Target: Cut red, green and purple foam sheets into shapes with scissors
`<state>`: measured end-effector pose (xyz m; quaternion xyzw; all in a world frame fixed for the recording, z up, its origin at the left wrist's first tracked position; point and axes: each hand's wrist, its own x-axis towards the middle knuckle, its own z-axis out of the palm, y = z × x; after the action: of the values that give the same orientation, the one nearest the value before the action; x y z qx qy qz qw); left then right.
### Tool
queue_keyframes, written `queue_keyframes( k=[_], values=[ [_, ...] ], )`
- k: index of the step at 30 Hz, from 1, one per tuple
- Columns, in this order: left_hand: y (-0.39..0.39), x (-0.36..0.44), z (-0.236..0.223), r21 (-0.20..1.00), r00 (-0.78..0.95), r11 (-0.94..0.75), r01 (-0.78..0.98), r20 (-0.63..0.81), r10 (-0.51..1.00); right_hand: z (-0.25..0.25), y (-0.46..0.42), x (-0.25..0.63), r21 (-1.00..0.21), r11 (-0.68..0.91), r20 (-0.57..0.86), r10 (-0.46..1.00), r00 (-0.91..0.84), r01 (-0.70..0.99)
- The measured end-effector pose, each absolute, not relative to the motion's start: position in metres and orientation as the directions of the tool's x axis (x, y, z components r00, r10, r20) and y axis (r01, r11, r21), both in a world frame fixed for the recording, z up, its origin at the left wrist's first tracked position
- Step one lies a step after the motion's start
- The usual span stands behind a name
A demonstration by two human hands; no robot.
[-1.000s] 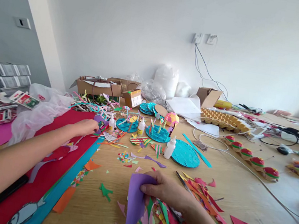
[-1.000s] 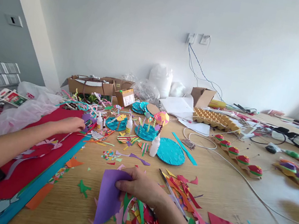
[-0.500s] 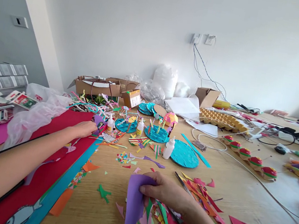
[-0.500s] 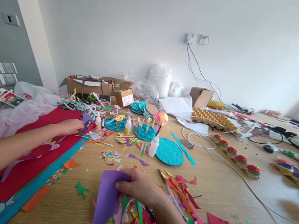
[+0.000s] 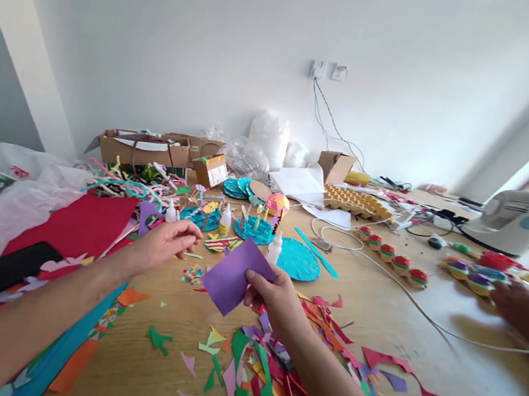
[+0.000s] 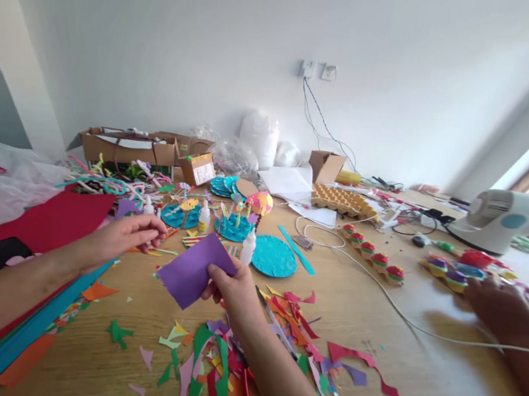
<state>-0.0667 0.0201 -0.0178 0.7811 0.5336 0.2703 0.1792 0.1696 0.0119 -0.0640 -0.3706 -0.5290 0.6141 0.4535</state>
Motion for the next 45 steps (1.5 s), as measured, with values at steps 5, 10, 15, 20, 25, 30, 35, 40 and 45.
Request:
queue_keyframes(
  k=[5,10,15,20,25,30,35,40,45],
  values=[
    [-0.002,-0.034,-0.036,0.874,0.311,-0.279,0.398,0.157,0.937,-0.058,0.007,0.169,-0.968,0.059,0.116,0.966,-0.231,-0.242],
    [0.000,-0.030,-0.045,0.833,0.223,-0.368,0.412,0.299,0.928,-0.056,0.003,0.167,-0.948,0.134,0.211,0.944,-0.254,-0.290],
    [0.001,-0.037,-0.051,0.805,0.079,-0.465,0.368,0.471,0.879,-0.059,0.003,0.167,-0.943,0.180,0.245,0.945,-0.218,-0.278],
    [-0.008,-0.033,-0.052,0.998,-0.012,-0.055,-0.036,0.054,0.998,-0.057,0.003,0.168,-0.901,0.362,0.391,0.916,-0.088,-0.241],
    [-0.022,-0.022,-0.043,0.909,0.426,0.359,-0.211,-0.245,0.871,-0.054,-0.007,0.168,-0.784,0.621,0.613,0.776,-0.144,0.005],
    [-0.028,-0.011,-0.041,0.935,0.058,0.180,-0.305,-0.171,0.984,-0.055,-0.013,0.166,-0.601,0.779,0.671,0.613,-0.417,0.178],
    [-0.027,-0.012,-0.036,0.928,-0.130,0.077,-0.364,-0.133,0.983,-0.043,0.006,0.181,-0.680,0.647,0.629,0.757,-0.179,0.346],
    [-0.027,-0.020,-0.022,0.919,-0.153,-0.030,-0.394,-0.034,0.988,-0.020,-0.015,0.226,-0.405,0.470,0.135,0.879,-0.458,0.784],
    [-0.026,-0.031,-0.005,0.902,-0.258,-0.136,-0.411,0.029,0.966,-0.033,-0.068,0.260,-0.093,0.323,-0.183,0.924,-0.335,0.942]
  ],
)
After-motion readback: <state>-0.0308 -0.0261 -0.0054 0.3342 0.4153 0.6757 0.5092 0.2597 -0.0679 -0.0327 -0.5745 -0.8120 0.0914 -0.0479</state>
